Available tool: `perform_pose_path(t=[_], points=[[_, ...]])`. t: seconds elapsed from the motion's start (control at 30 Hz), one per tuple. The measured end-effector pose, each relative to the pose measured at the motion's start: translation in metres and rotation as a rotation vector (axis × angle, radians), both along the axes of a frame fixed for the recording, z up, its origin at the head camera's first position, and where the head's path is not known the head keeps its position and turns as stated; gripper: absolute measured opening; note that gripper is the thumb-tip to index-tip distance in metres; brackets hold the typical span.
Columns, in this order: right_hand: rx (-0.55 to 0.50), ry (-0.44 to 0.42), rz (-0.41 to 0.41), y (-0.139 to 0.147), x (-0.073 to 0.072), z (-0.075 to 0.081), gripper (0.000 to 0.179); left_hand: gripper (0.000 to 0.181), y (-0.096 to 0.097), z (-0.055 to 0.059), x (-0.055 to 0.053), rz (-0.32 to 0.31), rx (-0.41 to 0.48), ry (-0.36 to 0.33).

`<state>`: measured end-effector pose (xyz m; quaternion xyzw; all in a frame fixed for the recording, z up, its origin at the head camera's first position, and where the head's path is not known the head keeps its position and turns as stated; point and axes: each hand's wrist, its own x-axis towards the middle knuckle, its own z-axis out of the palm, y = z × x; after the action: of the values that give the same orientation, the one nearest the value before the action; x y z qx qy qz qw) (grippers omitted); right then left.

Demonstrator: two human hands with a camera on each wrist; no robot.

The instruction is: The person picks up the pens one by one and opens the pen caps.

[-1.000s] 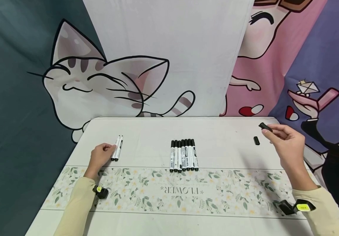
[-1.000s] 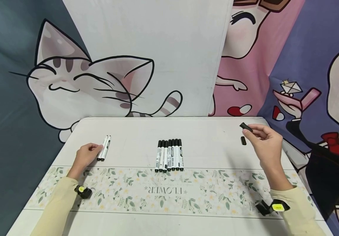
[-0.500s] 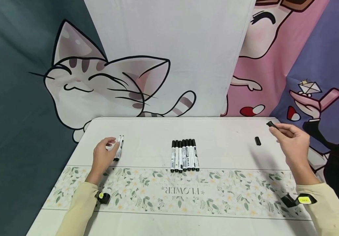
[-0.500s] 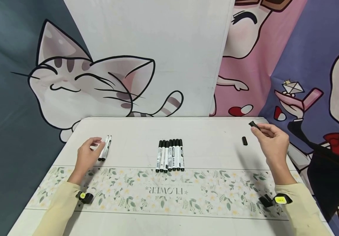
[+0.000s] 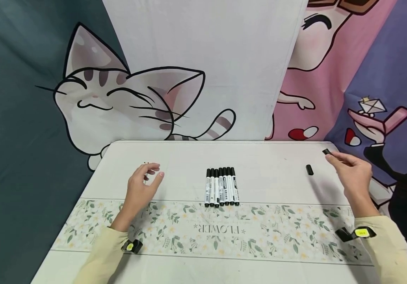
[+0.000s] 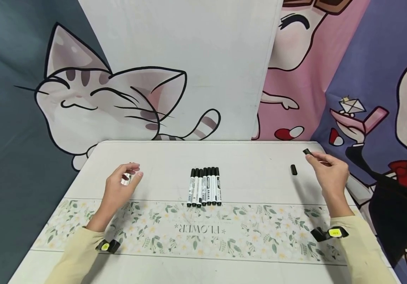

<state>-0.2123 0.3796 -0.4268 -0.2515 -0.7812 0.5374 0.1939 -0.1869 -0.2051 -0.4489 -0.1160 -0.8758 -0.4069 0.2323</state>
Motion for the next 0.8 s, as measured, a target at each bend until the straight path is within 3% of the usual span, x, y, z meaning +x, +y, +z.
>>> perform_pose_path(t=[0.3, 0.57, 0.8], points=[[0.001, -0.122, 0.024, 0.020, -0.011, -0.023, 0.021, 0.031, 0.032, 0.008, 0.020, -0.166, -0.020, 0.044], [0.113, -0.293, 0.090, 0.031, -0.020, -0.049, 0.054, 0.028, 0.047, 0.008, 0.030, -0.200, -0.026, 0.015], [0.146, -0.314, 0.120, 0.032, -0.029, -0.065, 0.059, 0.028, 0.058, 0.013, 0.035, -0.241, -0.040, -0.027]])
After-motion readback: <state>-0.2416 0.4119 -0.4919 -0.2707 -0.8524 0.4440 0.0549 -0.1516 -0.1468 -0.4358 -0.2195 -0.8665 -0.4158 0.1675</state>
